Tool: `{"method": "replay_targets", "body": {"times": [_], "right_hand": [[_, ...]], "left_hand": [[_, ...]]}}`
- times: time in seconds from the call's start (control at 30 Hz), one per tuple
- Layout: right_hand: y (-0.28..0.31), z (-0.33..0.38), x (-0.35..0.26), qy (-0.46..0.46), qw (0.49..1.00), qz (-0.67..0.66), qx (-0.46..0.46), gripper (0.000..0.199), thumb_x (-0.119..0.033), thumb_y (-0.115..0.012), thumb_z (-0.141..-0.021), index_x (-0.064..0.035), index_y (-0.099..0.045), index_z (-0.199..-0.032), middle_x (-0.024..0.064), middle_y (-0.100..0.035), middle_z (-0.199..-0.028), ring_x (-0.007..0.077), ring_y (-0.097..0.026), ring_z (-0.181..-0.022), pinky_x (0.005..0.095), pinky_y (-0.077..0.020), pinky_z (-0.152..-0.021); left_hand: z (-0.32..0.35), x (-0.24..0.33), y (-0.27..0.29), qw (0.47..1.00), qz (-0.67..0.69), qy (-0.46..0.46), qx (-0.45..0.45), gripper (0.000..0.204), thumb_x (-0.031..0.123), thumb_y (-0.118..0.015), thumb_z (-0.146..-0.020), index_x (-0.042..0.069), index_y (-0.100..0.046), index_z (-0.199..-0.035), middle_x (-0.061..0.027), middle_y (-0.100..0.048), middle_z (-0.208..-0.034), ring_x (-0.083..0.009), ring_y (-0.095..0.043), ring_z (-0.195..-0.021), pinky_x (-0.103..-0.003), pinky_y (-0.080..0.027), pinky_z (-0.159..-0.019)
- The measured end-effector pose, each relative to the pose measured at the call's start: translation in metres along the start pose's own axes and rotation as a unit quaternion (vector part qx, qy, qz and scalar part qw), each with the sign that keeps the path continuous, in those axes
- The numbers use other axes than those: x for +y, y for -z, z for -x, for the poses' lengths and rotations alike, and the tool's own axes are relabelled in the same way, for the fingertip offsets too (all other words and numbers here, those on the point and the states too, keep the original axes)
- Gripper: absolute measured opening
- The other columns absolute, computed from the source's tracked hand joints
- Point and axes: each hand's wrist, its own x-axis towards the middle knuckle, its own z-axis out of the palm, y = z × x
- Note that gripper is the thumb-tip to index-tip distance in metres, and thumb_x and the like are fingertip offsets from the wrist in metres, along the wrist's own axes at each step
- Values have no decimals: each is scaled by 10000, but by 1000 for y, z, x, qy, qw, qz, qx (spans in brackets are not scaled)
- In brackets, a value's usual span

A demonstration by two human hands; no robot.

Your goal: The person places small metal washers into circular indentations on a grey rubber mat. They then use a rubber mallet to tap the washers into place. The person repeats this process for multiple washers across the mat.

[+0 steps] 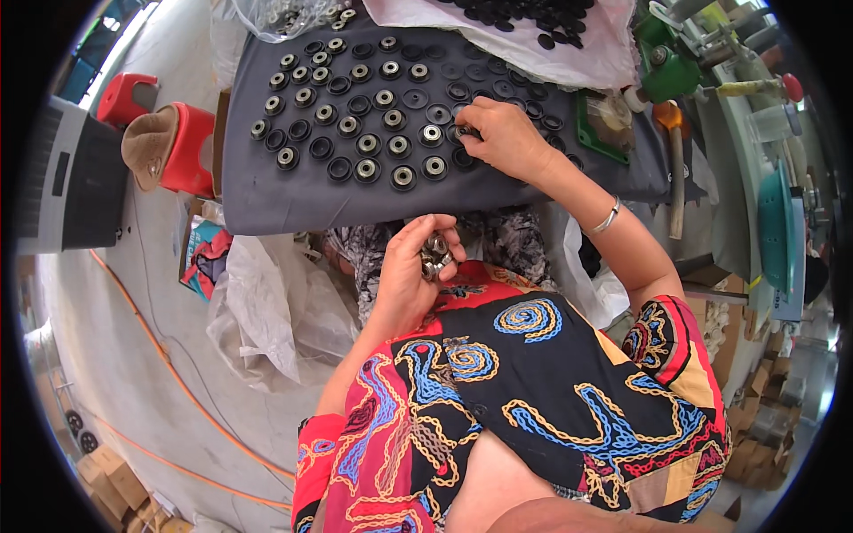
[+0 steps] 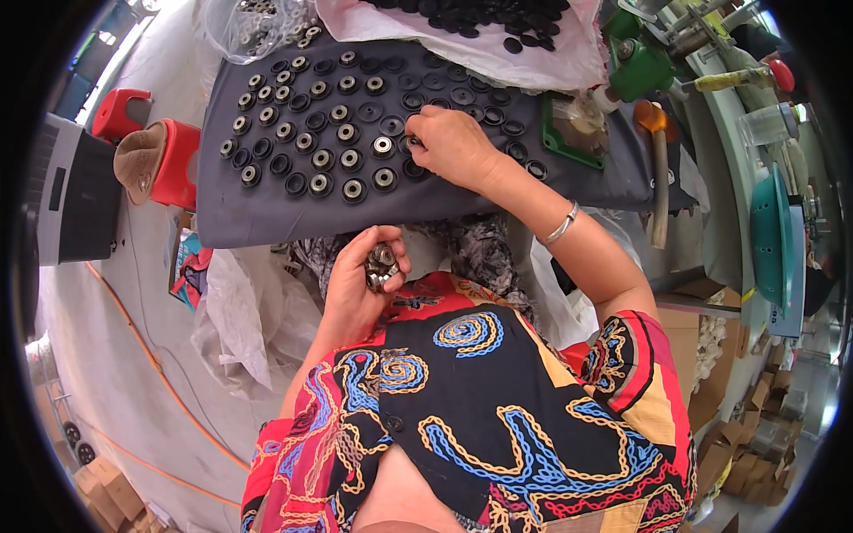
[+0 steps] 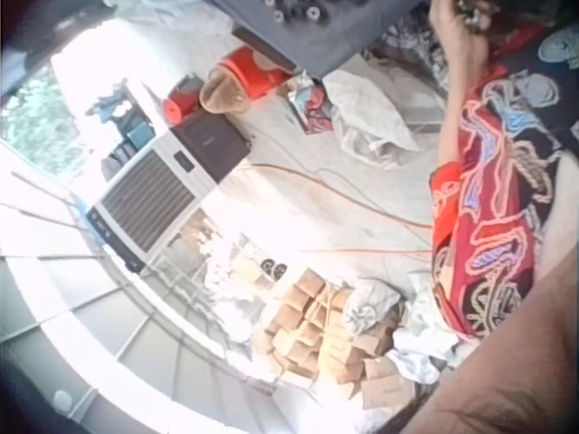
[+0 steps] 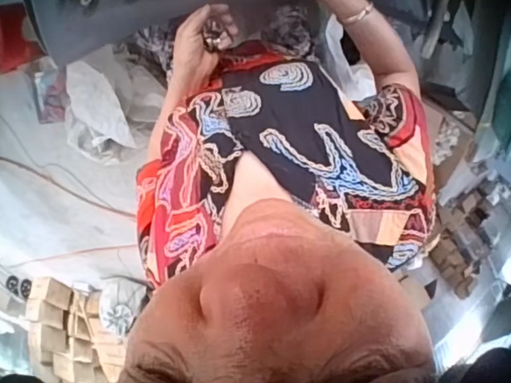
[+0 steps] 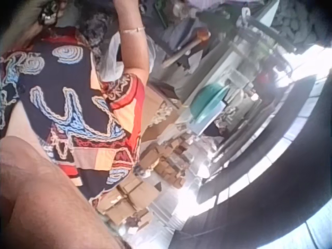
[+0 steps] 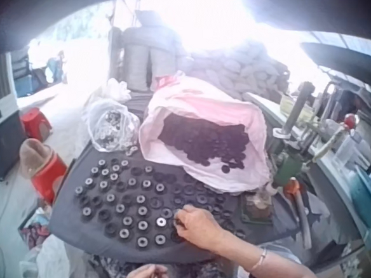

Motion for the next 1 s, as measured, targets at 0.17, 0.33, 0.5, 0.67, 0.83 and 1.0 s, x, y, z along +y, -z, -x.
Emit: {"method": "replay_targets", "body": {"times": [0.17, 0.33, 0.5, 0.67, 0.83, 1.0], "right_hand": [[0, -3, -2, 12, 999, 34, -18, 144, -130, -642, -761, -11, -627, -840, 146, -611, -849, 338, -621, -799, 418, -512, -728], [0, -7, -4, 40, 996, 73, -40, 113, -97, -615, -745, 0, -617, -802, 152, -606, -834, 346, -622, -792, 427, -514, -722], [1, -9, -3, 44, 997, 64, -31, 106, -91, -611, -740, 2, -622, -790, 160, -609, -829, 343, -627, -795, 423, -518, -728], [-2, -10, -2, 47, 996, 71, -24, 123, -105, -630, -744, 1, -623, -804, 153, -608, -830, 338, -627, -789, 419, -516, -720], [-6, -2, -4, 55, 993, 99, -19, 166, -138, -671, -750, -18, -611, -848, 129, -596, -827, 328, -617, -757, 415, -508, -675], [16, 27, -38, 128, 989, 72, 33, 140, -182, -640, -757, -53, -639, -812, 103, -593, -794, 286, -618, -789, 382, -522, -677]], "left_hand": [[-3, -1, 5, 999, 26, 14, -12, 289, 262, -464, -972, -2, -579, -988, -104, -587, -829, -232, -594, -705, -252, -382, -442], [-3, -1, 5, 999, 44, 26, -15, 315, 289, -452, -978, 1, -580, -982, -103, -589, -829, -241, -595, -714, -261, -390, -452], [-2, -2, 5, 999, 42, 24, -12, 319, 292, -450, -979, 2, -583, -981, -106, -587, -828, -245, -595, -714, -264, -389, -449], [-1, -1, 0, 998, 53, 22, -9, 330, 281, -430, -990, -8, -590, -978, -108, -604, -809, -230, -608, -686, -272, -408, -466], [0, -1, -5, 999, 46, 20, -3, 401, 337, -382, -1002, -11, -582, -997, -117, -605, -816, -240, -610, -700, -286, -406, -479], [5, -3, -11, 999, 22, 22, 29, 439, 384, -363, -1000, 4, -581, -997, -107, -607, -804, -229, -602, -698, -293, -394, -488]]}}
